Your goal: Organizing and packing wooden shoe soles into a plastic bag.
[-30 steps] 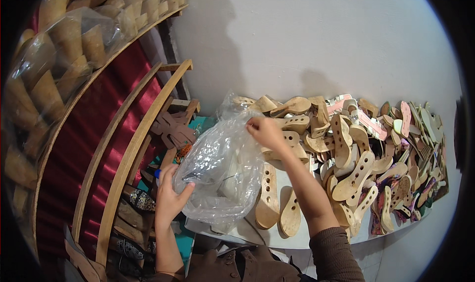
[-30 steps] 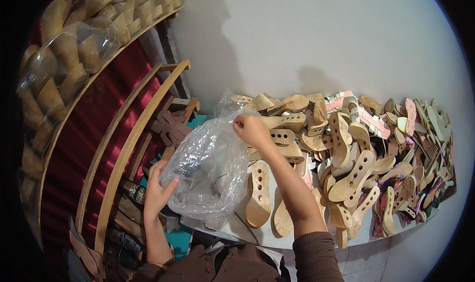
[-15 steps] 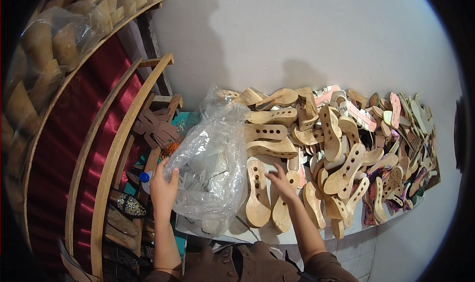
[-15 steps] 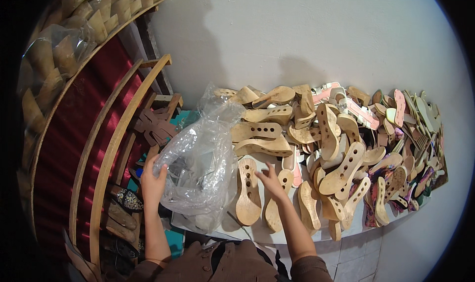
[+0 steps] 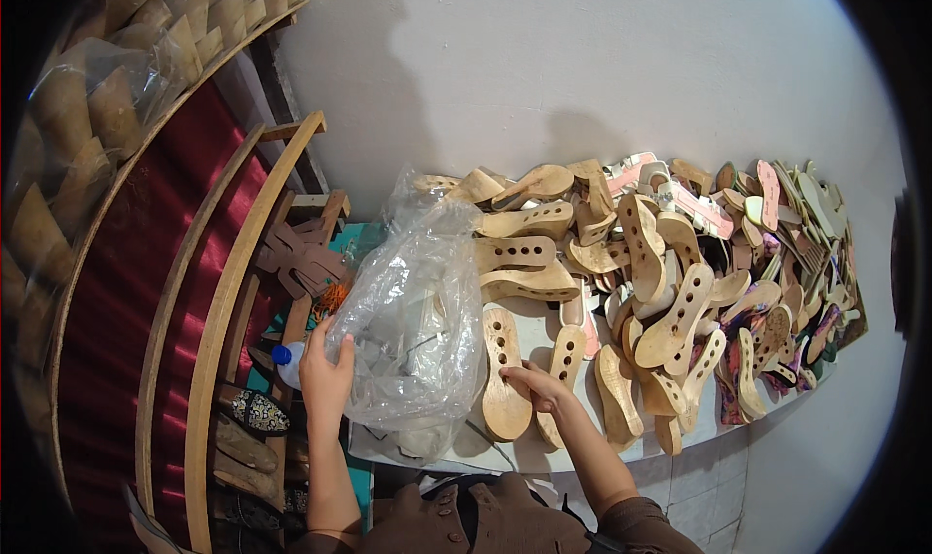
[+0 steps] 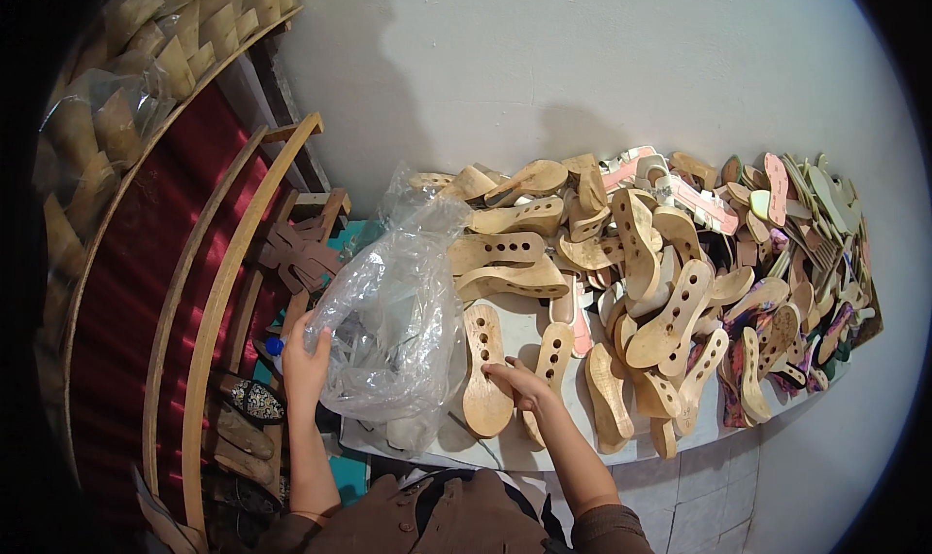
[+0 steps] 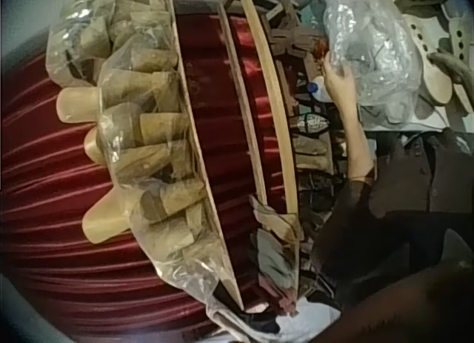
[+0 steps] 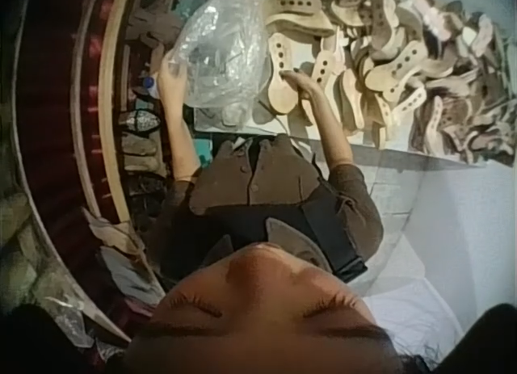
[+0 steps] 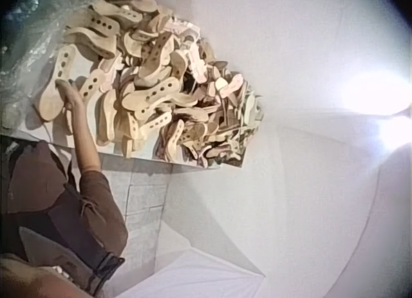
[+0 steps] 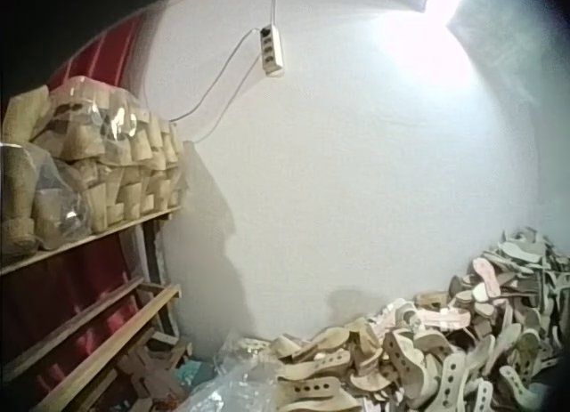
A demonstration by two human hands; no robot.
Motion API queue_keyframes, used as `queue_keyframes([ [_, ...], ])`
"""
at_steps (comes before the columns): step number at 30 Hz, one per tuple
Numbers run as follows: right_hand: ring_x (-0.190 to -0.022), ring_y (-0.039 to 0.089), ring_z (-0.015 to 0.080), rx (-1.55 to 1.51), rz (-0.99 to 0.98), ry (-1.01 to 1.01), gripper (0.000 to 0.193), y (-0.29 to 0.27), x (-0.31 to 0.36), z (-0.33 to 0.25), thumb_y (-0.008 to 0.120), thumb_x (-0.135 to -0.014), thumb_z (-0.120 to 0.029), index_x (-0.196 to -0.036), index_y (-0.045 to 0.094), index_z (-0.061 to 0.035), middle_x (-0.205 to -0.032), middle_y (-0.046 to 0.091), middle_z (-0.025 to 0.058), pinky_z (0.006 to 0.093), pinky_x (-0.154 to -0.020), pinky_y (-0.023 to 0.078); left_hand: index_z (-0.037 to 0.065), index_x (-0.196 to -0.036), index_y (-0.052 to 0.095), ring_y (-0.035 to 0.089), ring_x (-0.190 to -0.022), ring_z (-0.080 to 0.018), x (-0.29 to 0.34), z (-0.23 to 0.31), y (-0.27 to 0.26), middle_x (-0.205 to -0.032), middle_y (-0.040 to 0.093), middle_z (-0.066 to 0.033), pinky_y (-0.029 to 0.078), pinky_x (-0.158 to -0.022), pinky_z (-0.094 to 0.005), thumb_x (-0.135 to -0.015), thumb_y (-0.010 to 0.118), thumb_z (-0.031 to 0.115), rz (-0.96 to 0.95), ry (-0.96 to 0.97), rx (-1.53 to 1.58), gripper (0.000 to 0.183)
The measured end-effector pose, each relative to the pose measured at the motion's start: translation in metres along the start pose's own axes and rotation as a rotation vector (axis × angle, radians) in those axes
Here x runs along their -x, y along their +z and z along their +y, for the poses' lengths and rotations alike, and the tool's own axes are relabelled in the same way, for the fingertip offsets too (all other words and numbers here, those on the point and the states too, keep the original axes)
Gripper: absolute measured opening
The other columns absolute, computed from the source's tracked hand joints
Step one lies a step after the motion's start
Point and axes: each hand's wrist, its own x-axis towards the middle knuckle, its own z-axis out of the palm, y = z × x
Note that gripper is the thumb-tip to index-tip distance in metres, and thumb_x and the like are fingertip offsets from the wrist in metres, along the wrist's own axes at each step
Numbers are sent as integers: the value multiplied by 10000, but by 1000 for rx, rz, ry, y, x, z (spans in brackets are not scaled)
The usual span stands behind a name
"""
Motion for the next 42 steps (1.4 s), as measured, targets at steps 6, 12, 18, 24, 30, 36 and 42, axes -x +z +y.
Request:
queue_keyframes([
  [6, -1004, 542, 210, -50, 37, -43, 835, 11, -2, 9, 691, -728, -220, -1317, 156, 33, -1131, 500, 169, 306, -775, 498, -4, -1098, 526, 569, -958, -320, 6, -1, -3, -1029, 588, -189, 429, -823, -358, -808, 575, 149, 12, 7, 27, 331],
  [12, -949, 567, 228, -82, 161, -200, 810, 43, 6, 10, 665, -732, -144, -1337, 136, -47, -1110, 494, 189, 308, -735, 513, -4, -1095, 528, 575, -947, -317, 7, 0, -1, -1017, 594, -187, 432, -813, -355, -814, 569, 155, 29, 14, 39, 326],
  [18, -960, 576, 269, -105, 191, -109, 974, 58, 22, 1, 694, -715, -85, -1364, -31, -108, -1172, 456, 206, 402, -765, 509, -2, -1095, 530, 576, -939, -320, 10, 0, 0, -1011, 596, -188, 434, -808, -357, -814, 569, 160, 22, 6, 49, 327],
  [24, -1024, 554, 285, -54, 121, -193, 1102, 52, 16, 10, 722, -703, -109, -1361, -162, -114, -1222, 426, 225, 382, -903, 434, -2, -1094, 529, 575, -938, -324, 12, 4, 0, -1011, 595, -190, 432, -811, -358, -813, 572, 169, 21, 5, 33, 332],
  [30, -1097, 491, 292, 164, 51, -329, 1174, 37, 0, 20, 757, -665, -145, -1362, -185, -90, -1276, 363, 237, 388, -925, 407, -4, -1097, 527, 567, -957, -322, 12, 4, 4, -1025, 591, -191, 428, -818, -359, -814, 577, 189, 10, -2, 28, 346],
  [36, -1033, 539, 267, -223, -86, -266, 935, 7, 33, 2, 704, -700, -100, -1393, 77, -75, -1221, 444, 196, 366, -854, 464, -5, -1107, 519, 568, -960, -318, 15, 8, -2, -1038, 589, -189, 426, -823, -356, -824, 575, 212, 5, 2, 62, 361],
  [42, -795, 632, 227, -480, -92, -450, 355, 2, 108, -68, 607, -758, -203, -1046, 563, -2, -895, 639, 123, 340, -731, 520, -9, -1146, 486, 560, -985, -272, 17, 16, 6, -1054, 586, -165, 413, -846, -330, -839, 571, 206, -82, -38, 186, 384],
])
